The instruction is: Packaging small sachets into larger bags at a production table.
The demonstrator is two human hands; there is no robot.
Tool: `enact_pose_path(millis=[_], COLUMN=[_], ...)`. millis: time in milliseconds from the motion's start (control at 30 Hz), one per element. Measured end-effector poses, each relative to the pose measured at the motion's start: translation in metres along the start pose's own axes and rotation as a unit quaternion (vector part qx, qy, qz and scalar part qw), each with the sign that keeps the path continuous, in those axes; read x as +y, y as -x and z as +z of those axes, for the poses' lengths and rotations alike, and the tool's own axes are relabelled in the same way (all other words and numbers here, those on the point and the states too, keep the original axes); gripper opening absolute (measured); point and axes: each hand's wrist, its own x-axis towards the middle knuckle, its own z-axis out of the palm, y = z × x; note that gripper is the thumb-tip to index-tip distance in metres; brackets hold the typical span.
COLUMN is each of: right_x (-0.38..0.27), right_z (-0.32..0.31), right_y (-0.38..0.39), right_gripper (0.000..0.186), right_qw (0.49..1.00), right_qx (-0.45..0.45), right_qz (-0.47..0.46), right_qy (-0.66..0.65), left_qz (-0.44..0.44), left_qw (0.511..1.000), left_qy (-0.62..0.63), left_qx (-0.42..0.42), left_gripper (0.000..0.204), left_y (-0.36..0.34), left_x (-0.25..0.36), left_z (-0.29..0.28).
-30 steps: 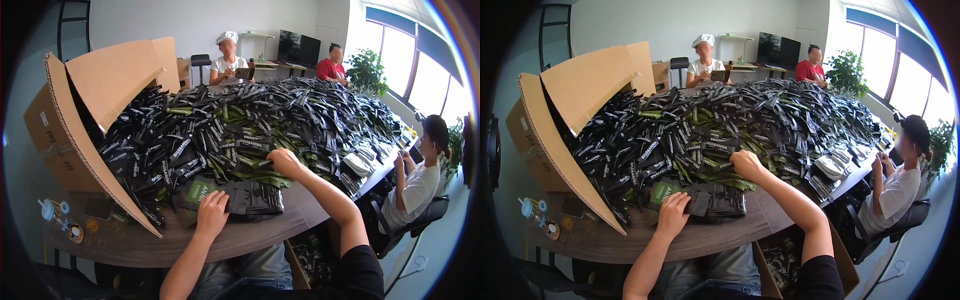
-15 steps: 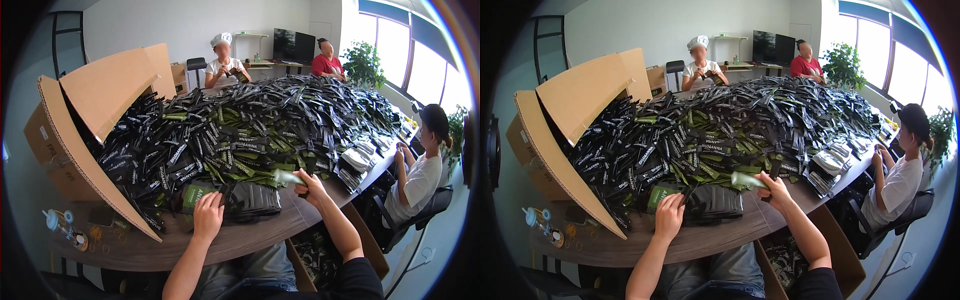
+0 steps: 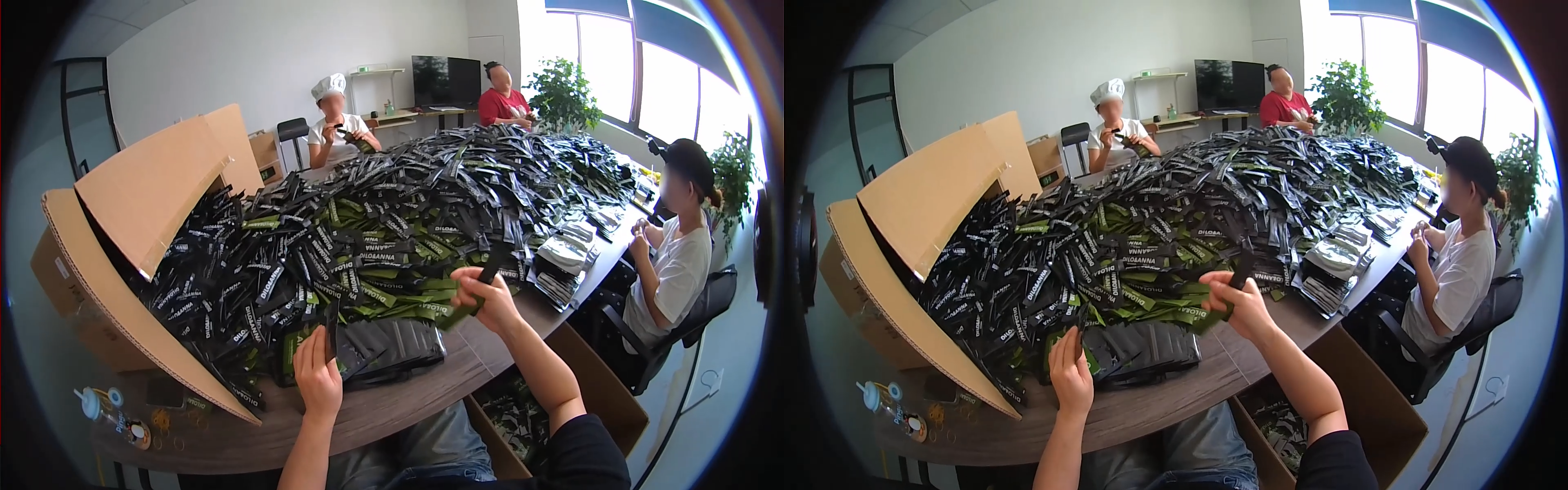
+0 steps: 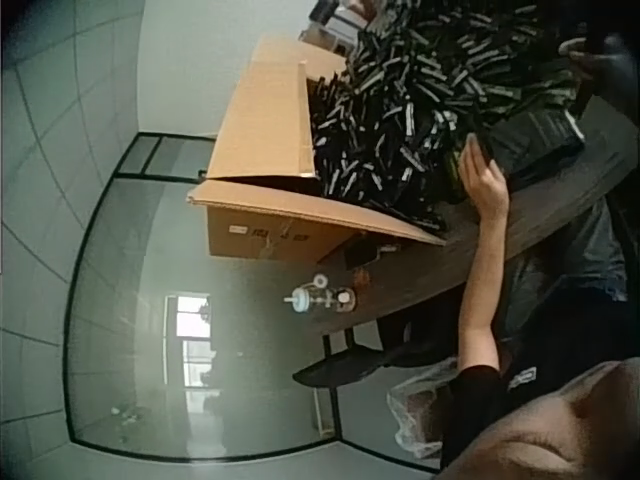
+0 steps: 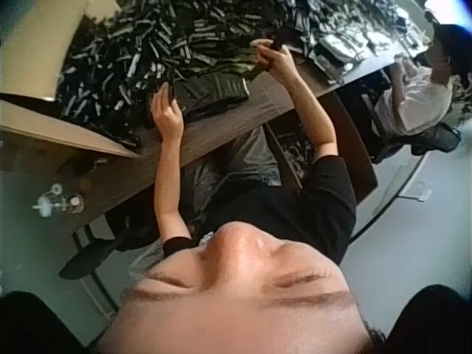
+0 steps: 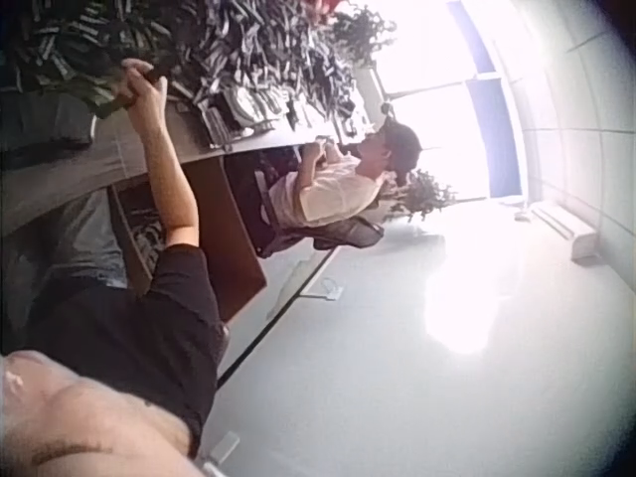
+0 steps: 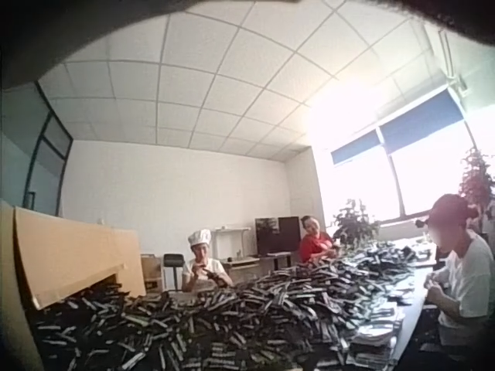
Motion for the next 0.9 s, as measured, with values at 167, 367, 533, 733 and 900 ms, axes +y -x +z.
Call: enact_pose_path(millis=[167, 367, 533, 733, 900], right_x=[-0.003, 0.043, 0.042, 0.05, 0.05], right_z=[0.0, 0.0, 0.009, 0.012, 0.062], right_y=[0.015, 0.039, 0.07, 0.098, 0.125], right_gripper=[0.028, 0.023, 0.024, 0.027, 0.026], right_qw=[1.0, 0.941, 0.906, 0.878, 0.959], right_qx=[0.006, 0.124, 0.091, 0.074, -0.03], right_qz=[0.008, -0.102, -0.056, -0.135, 0.001], right_qy=[-0.024, 0.3, 0.409, 0.452, 0.281], left_qz=[-0.014, 0.017, 0.043, 0.032, -0.022], left_qw=[1.0, 0.993, 0.987, 0.993, 0.983], left_qy=[-0.002, -0.046, -0.148, 0.05, 0.124], left_qx=[-0.008, 0.104, 0.054, -0.101, -0.131], left_gripper=[0.045, 0.042, 0.035, 0.045, 0.046], left_y=[-0.003, -0.016, 0.006, 0.059, 0.093], left_x=[0.003, 0.027, 0.108, 0.119, 0.124], left_z=[-0.002, -0.035, -0.101, -0.081, -0.058])
